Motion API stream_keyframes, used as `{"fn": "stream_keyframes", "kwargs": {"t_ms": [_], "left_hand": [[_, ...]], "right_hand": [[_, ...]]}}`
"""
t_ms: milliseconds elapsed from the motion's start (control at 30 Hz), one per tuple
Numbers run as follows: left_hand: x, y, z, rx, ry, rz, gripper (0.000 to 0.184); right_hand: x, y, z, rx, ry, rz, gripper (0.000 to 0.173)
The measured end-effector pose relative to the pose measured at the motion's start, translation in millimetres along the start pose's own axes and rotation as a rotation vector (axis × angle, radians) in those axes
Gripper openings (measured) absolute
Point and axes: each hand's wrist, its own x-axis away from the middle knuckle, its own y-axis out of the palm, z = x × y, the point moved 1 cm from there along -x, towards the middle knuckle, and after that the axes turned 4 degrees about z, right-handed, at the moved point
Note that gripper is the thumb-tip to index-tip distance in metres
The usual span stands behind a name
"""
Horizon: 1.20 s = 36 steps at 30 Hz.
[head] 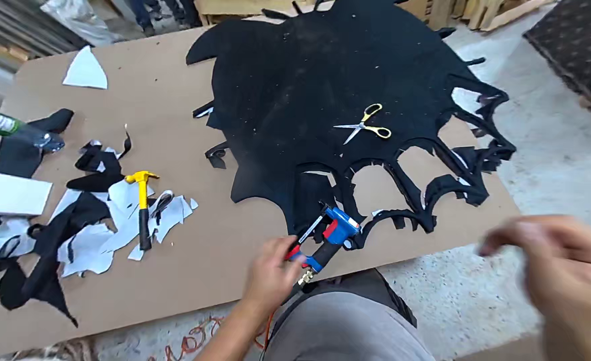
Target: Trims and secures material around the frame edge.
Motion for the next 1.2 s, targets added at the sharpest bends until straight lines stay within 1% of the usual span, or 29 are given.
{"fn": "stream_keyframes", "kwargs": {"t_ms": [33,67,100,167,233,300,367,400,433,467,533,600,667,700,767,800,833,867,933,1000,1067,1100,1200], "left_hand": [[-3.8,39.0,-10.6,-0.111,-0.044,-0.152,0.056],[-9.1,71.6,-14.5,-0.204,-0.053,-0.252,0.064],[-13.2,97.7,-14.2,-0.275,-0.054,-0.298,0.071],[-19.1,131.0,-6.0,-0.387,-0.078,-0.325,0.078],[-21.3,142.9,1.4,-0.388,-0.101,-0.293,0.077],[-13.4,139.7,1.2,-0.343,-0.097,-0.133,0.077],[3.6,125.1,-4.8,-0.366,-0.049,0.063,0.075],[10.6,112.3,-9.4,-0.379,-0.079,0.087,0.071],[19.1,98.2,-15.5,-0.396,-0.143,0.077,0.065],[28.6,84.2,-24.6,-0.415,-0.221,0.058,0.058],[39.5,59.3,-54.5,-0.464,-0.333,0.060,0.053],[42.7,38.3,-86.3,-0.496,-0.463,0.060,0.054],[38.8,25.8,-107.2,-0.510,-0.618,0.071,0.056],[32.7,23.4,-111.7,-0.539,-0.673,0.095,0.056],[9.1,22.4,-100.0,-0.602,-0.700,0.169,0.050],[-6.9,24.1,-84.9,-0.605,-0.670,0.190,0.048],[-25.7,28.0,-65.7,-0.582,-0.610,0.175,0.048],[-46.3,35.3,-46.5,-0.544,-0.517,0.126,0.049],[-89.5,59.9,-12.2,-0.451,-0.258,-0.010,0.048],[-128.6,92.9,8.3,-0.356,0.030,-0.141,0.043],[-159.7,116.8,21.7,-0.326,0.230,-0.296,0.036],[-171.5,123.4,25.2,-0.346,0.300,-0.369,0.031],[-195.0,123.0,28.6,-0.472,0.379,-0.572,0.019]], "right_hand": [[-2.6,15.4,32.3,0.066,0.072,-0.045,0.024],[-9.4,29.5,63.3,0.158,0.127,-0.099,0.027],[-18.8,41.2,91.4,0.270,0.166,-0.163,0.029],[-44.8,57.0,135.6,0.494,0.195,-0.319,0.031],[-83.6,69.8,164.8,0.597,0.180,-0.425,0.028],[-130.5,81.0,189.5,0.675,0.161,-0.520,0.031],[-181.9,92.4,213.6,0.718,0.074,-0.554,0.040],[-209.2,100.1,224.2,0.733,0.016,-0.554,0.046],[-234.5,107.8,238.2,0.743,-0.059,-0.564,0.054],[-255.0,115.1,254.3,0.756,-0.130,-0.601,0.062],[-286.9,129.7,281.9,0.807,-0.236,-0.735,0.069],[-301.0,143.7,288.6,0.841,-0.267,-0.861,0.068],[-303.0,149.8,281.3,0.851,-0.277,-0.868,0.055],[-306.3,150.1,278.0,0.868,-0.275,-0.854,0.049],[-312.8,149.0,277.0,0.901,-0.246,-0.863,0.045],[-315.5,148.5,278.4,0.920,-0.228,-0.887,0.046],[-316.7,147.6,278.9,0.946,-0.206,-0.917,0.049],[-316.7,146.6,277.9,0.974,-0.191,-0.937,0.055],[-310.8,143.6,274.4,1.023,-0.169,-0.952,0.063],[-298.9,136.4,269.5,1.057,-0.085,-0.909,0.061],[-285.7,126.2,266.6,1.049,0.011,-0.838,0.051],[-278.2,121.5,266.1,1.041,0.052,-0.817,0.046],[-256.1,112.6,260.5,1.045,0.158,-0.808,0.053]]}}
